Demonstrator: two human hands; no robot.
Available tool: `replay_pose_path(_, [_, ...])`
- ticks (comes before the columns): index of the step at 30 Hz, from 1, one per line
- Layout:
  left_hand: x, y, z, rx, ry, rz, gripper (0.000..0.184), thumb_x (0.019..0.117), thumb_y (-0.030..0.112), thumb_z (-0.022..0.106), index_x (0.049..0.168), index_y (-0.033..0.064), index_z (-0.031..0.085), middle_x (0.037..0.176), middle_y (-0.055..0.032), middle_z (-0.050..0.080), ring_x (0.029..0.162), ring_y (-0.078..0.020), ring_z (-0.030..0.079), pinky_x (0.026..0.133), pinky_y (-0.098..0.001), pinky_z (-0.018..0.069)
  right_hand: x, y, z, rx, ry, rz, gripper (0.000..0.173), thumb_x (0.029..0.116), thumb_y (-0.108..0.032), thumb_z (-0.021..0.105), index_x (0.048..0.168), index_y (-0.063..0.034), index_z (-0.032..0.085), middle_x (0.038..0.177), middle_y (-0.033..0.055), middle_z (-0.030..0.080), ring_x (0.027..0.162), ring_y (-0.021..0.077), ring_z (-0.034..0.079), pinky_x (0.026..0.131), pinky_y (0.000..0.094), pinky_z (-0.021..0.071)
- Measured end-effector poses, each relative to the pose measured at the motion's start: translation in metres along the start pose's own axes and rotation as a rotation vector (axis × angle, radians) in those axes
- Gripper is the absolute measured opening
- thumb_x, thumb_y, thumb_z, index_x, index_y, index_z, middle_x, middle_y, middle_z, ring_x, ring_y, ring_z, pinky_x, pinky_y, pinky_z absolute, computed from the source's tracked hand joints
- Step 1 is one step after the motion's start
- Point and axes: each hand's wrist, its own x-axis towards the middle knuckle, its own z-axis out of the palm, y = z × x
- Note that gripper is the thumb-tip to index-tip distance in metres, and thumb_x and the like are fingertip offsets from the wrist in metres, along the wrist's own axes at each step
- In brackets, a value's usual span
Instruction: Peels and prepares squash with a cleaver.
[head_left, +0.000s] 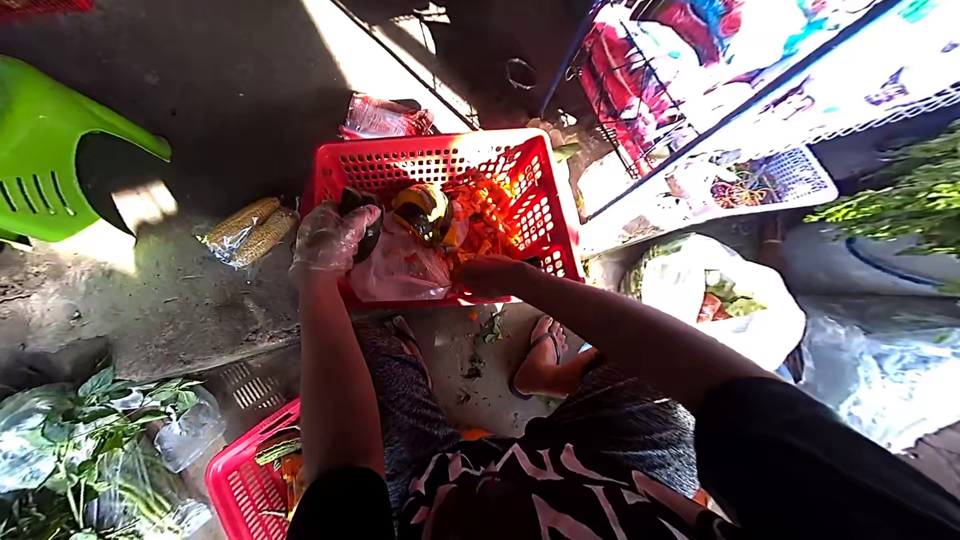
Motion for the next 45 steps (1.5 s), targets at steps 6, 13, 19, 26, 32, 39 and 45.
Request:
replay_pose_path(6, [0.005,0.014,0.007,-0.012,0.029,0.005,0.049,0.0899,0.041,0.074,0.122,0.0043,0.063,0.107,-0.0128,0.070,0.100,-0.0219,0.068,0.092,-0.0482,0.0541,-0.073,-0.001,-0.024,0.023,-0.130,0.052,0.023,0.1023,-0.005,0.055,0.121,0.0059,0.065,0.106,0.0252,0.067,0.099,0.0409,0.066,0.086,0.0593,0.0504])
replay_pose_path(13, [0.008,0.033,0.022,0.038,0.062,-0.036,0.048,0.0907,0.046,0.072,0.117,0.0062,0.067,0.106,-0.0134,0.071,0.102,-0.0254,0.068,0.093,-0.0524,0.0527,-0.157,0.021,-0.064,-0.067,-0.119,0.054,0.017,0.1051,-0.012,0.057,0.104,-0.0025,0.071,0.091,0.0138,0.068,0.089,0.0299,0.066,0.084,0.0516,0.0505])
replay_pose_path(19, [0.006,0.038,0.032,-0.264,0.039,0.040,0.043,0.0853,0.032,0.081,0.116,0.0051,0.066,0.102,-0.0102,0.072,0.094,-0.0206,0.070,0.087,-0.0457,0.0584,-0.257,0.073,-0.076,0.232,0.348,0.146,0.015,0.1040,-0.020,0.060,0.102,-0.0198,0.075,0.071,-0.0030,0.066,0.058,0.0106,0.059,0.056,0.0349,0.0519])
replay_pose_path(26, [-0.042,0.054,0.082,-0.471,-0.239,0.277,0.063,0.0726,-0.007,0.081,0.130,0.0039,0.057,0.109,-0.0085,0.071,0.097,-0.0160,0.070,0.085,-0.0367,0.0603,-0.201,0.050,0.001,0.789,1.010,-0.023,0.027,0.1069,-0.011,0.046,0.127,-0.0027,0.062,0.084,0.0038,0.065,0.067,0.0099,0.059,0.062,0.0299,0.0526])
replay_pose_path(32, [-0.096,0.053,0.122,-0.178,-0.217,0.197,0.042,0.0835,-0.004,0.074,0.123,-0.0083,0.059,0.107,-0.0114,0.067,0.097,-0.0081,0.063,0.090,-0.0259,0.0519,-0.127,0.009,0.054,0.174,1.246,-0.121,0.043,0.1056,-0.042,0.050,0.109,-0.0055,0.072,0.089,0.0145,0.071,0.084,0.0341,0.072,0.072,0.0535,0.0592])
replay_pose_path(39, [-0.098,0.024,0.134,-0.876,-0.317,0.174,0.025,0.0967,-0.003,0.045,0.117,0.0027,0.058,0.094,0.0042,0.063,0.087,0.0030,0.060,0.082,-0.0169,0.0507,-0.091,0.018,0.077,0.069,1.363,-0.268,0.049,0.1075,-0.047,0.044,0.110,-0.0069,0.073,0.074,0.0092,0.065,0.068,0.0258,0.067,0.060,0.0405,0.0557])
replay_pose_path(45, [-0.094,0.011,0.141,-0.683,-0.275,0.139,0.021,0.0893,-0.011,0.054,0.106,-0.0026,0.063,0.089,0.0039,0.067,0.086,0.0036,0.062,0.082,-0.0155,0.0520,-0.069,0.040,0.089,0.055,1.420,-0.281,0.050,0.1079,-0.046,0.043,0.106,-0.0071,0.075,0.077,0.0094,0.069,0.073,0.0255,0.070,0.065,0.0414,0.0581])
